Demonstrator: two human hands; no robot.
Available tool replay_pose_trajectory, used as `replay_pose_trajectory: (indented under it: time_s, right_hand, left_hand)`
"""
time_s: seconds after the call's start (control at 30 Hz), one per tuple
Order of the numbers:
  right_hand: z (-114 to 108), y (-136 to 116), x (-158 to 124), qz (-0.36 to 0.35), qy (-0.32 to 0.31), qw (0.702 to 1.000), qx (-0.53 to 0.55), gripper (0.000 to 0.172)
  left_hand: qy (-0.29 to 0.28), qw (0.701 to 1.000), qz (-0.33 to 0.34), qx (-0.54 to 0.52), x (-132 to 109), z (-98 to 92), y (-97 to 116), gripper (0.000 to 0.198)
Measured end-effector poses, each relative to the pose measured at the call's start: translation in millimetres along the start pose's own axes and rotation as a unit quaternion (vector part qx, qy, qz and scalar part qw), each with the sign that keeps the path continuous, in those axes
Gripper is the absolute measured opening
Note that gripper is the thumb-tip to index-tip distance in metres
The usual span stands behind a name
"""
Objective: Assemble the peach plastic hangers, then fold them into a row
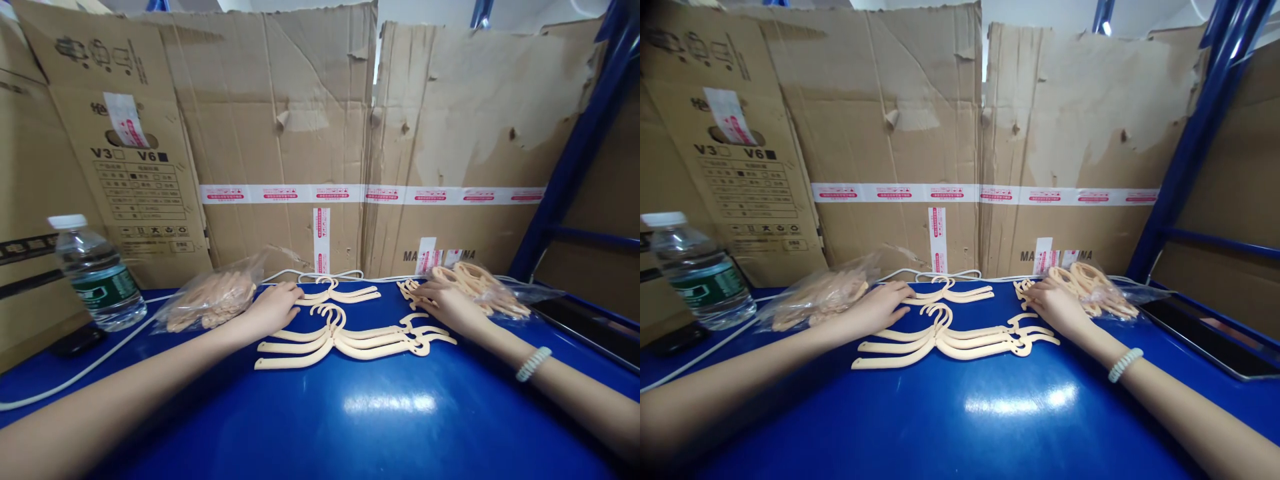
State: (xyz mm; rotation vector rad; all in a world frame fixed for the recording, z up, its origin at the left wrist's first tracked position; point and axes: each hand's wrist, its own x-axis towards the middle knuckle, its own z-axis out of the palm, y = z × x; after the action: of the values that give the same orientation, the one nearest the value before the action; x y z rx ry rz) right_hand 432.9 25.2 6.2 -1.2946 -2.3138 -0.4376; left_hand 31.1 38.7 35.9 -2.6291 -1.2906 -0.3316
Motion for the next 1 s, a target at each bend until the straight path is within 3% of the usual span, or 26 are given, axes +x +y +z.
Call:
replay_pose_trajectory:
  time_s: [0.3, 0.5, 0.73, 0.87, 1.0]
  right_hand:
    - [6.2, 2.2, -1.3, 0.020, 0.044, 0.998, 0.028, 0.024]
    - [-7.3, -10.8, 2.4, 0.065, 0.165, 0.982, 0.070, 0.027]
    - [-30.2, -26.7, 2.9, 0.214, 0.334, 0.911, 0.116, 0.031]
    - [-42.6, -55.5, -0.4, 0.298, 0.330, 0.851, 0.280, 0.027]
    - [-45.9, -89.0, -3.5, 0.333, 0.286, 0.780, 0.445, 0.034]
  left_hand:
    - [-0.023, 0.999, -0.014, 0.026, 12.6, 4.9, 3.7, 0.009]
    - [0.007, 0.999, -0.030, -0.012, 12.4, -3.6, 6.8, 0.008]
    - [0.081, 0.991, -0.061, -0.088, -18.6, -34.6, 15.3, 0.011]
    - [0.102, 0.984, -0.062, -0.131, -48.8, -37.5, 30.0, 0.010]
    - [0.109, 0.965, -0.064, -0.231, -76.9, -26.2, 50.6, 0.010]
